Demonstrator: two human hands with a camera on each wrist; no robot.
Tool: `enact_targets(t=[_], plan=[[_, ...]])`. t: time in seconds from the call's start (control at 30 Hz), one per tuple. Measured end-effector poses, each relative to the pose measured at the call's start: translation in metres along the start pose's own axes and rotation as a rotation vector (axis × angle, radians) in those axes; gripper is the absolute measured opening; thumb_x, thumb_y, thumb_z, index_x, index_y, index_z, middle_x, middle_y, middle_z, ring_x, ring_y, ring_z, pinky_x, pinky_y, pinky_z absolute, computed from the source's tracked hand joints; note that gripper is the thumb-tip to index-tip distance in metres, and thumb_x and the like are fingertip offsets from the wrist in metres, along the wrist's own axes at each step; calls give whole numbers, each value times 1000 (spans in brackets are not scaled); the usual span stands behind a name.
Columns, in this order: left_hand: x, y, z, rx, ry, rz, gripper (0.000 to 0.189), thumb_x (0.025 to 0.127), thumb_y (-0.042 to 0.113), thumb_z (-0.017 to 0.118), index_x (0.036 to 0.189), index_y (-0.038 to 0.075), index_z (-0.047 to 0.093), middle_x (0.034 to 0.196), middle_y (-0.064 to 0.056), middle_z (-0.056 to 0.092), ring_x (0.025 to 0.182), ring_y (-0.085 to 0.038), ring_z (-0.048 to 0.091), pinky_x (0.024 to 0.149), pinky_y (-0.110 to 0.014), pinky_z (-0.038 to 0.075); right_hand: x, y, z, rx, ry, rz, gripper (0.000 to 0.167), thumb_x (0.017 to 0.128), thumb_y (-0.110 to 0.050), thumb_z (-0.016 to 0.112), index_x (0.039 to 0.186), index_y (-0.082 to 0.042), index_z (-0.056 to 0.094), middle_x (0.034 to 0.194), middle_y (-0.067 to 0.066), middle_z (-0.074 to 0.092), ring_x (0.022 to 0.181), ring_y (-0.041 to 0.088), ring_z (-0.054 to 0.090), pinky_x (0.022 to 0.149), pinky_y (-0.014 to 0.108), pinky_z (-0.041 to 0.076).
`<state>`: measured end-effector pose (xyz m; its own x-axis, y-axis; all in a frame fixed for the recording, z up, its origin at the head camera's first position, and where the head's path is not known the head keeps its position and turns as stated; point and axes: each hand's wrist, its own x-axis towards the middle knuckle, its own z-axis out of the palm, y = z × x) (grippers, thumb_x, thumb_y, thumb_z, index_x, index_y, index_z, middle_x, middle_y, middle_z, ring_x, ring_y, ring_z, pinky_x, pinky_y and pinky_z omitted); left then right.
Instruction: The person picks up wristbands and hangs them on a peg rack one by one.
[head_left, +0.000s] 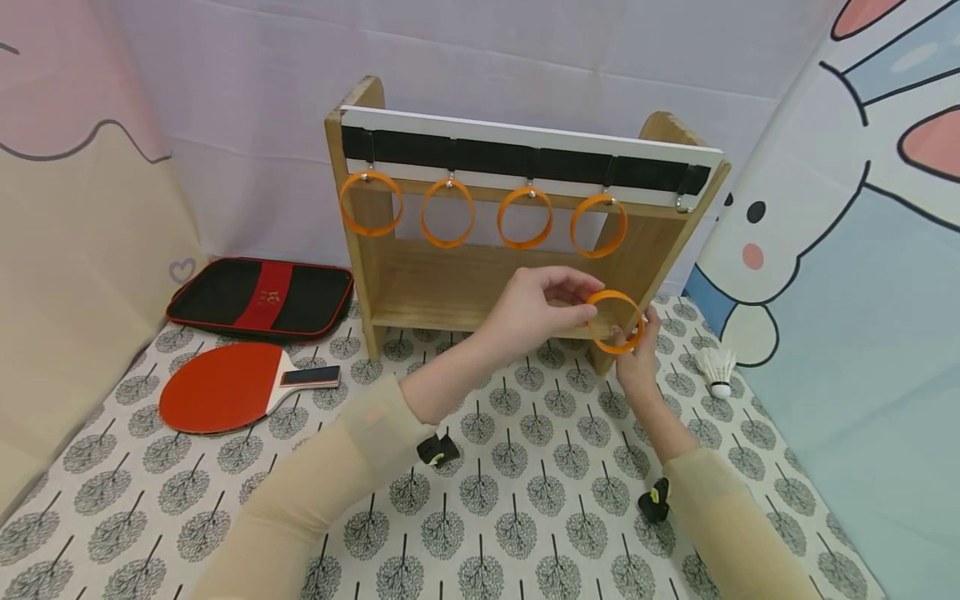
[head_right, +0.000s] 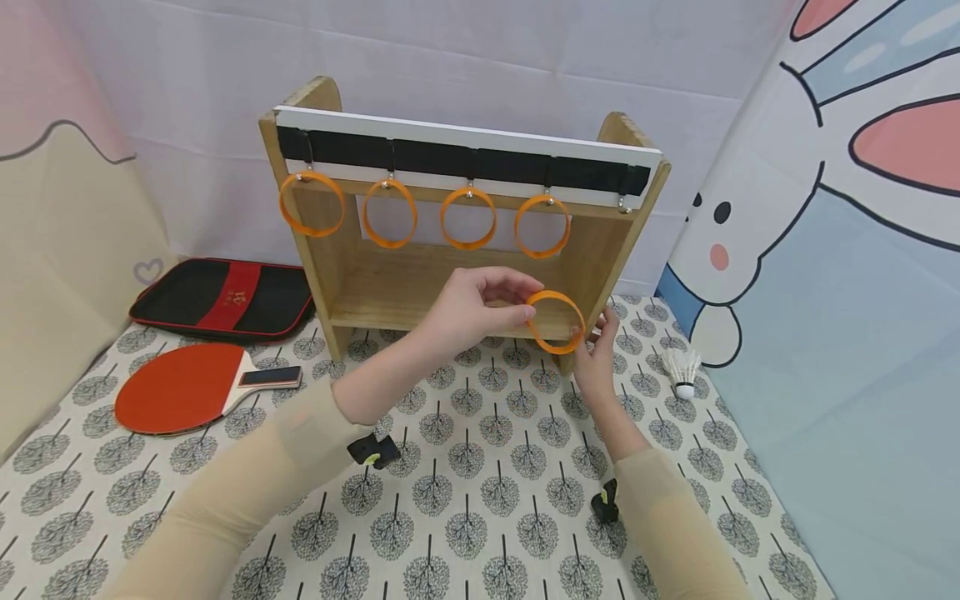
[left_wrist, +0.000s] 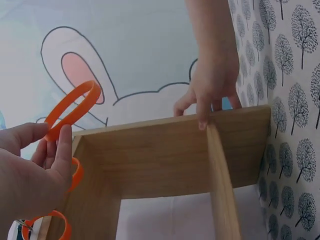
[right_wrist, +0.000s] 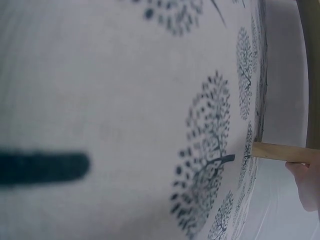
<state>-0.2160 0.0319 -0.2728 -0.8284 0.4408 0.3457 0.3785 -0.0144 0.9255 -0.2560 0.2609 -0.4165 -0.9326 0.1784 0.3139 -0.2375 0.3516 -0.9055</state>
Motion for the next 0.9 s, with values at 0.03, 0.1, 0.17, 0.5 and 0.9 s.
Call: enact_targets(t=[0.03, 0.1, 0.17, 0.5, 0.9], plan=[[1, 1, 1, -7, 9, 5, 25, 83, 8, 71, 108, 8, 68, 98, -4, 69, 87, -11, 64, 74, -23, 54, 2, 4, 0, -9, 6, 5, 60, 100, -18, 44, 148, -23, 9, 139, 22, 34, 120, 37, 44, 99, 54, 39], [3, 3, 3, -34, 21, 5, 25, 83, 9, 71, 108, 8, 67, 98, -4, 68, 88, -11, 63, 74, -23, 54, 4, 10, 0, -18, 16, 8, 61, 99, -25, 47, 148, -27, 10, 138, 18, 35, 121, 32, 44, 100, 50, 40], [6, 5, 7, -52, 38, 5, 26, 83, 10, 72, 109, 8, 67, 98, -5, 68, 88, -11, 63, 74, -23, 54, 4, 11, 0, -26, 27, 3, 61, 99, -27, 47, 148, -28, 12, 136, 16, 37, 120, 28, 44, 100, 47, 40], [27, 15, 31, -322, 93, 20, 30, 84, 0, 67, 114, -1, 63, 102, -14, 64, 85, -13, 64, 80, -33, 56, -7, -19, -2, 9, 9, 26, 57, 98, -11, 43, 145, -16, 11, 135, 19, 34, 109, 24, 45, 92, 54, 44], [47, 20, 59, -486, 187, 104, 30, 85, -3, 65, 115, -5, 58, 105, -17, 61, 82, -5, 62, 80, -28, 56, -7, -21, 1, 26, -14, -1, 58, 99, -10, 41, 147, -15, 9, 130, 21, 34, 105, 22, 46, 94, 52, 44]])
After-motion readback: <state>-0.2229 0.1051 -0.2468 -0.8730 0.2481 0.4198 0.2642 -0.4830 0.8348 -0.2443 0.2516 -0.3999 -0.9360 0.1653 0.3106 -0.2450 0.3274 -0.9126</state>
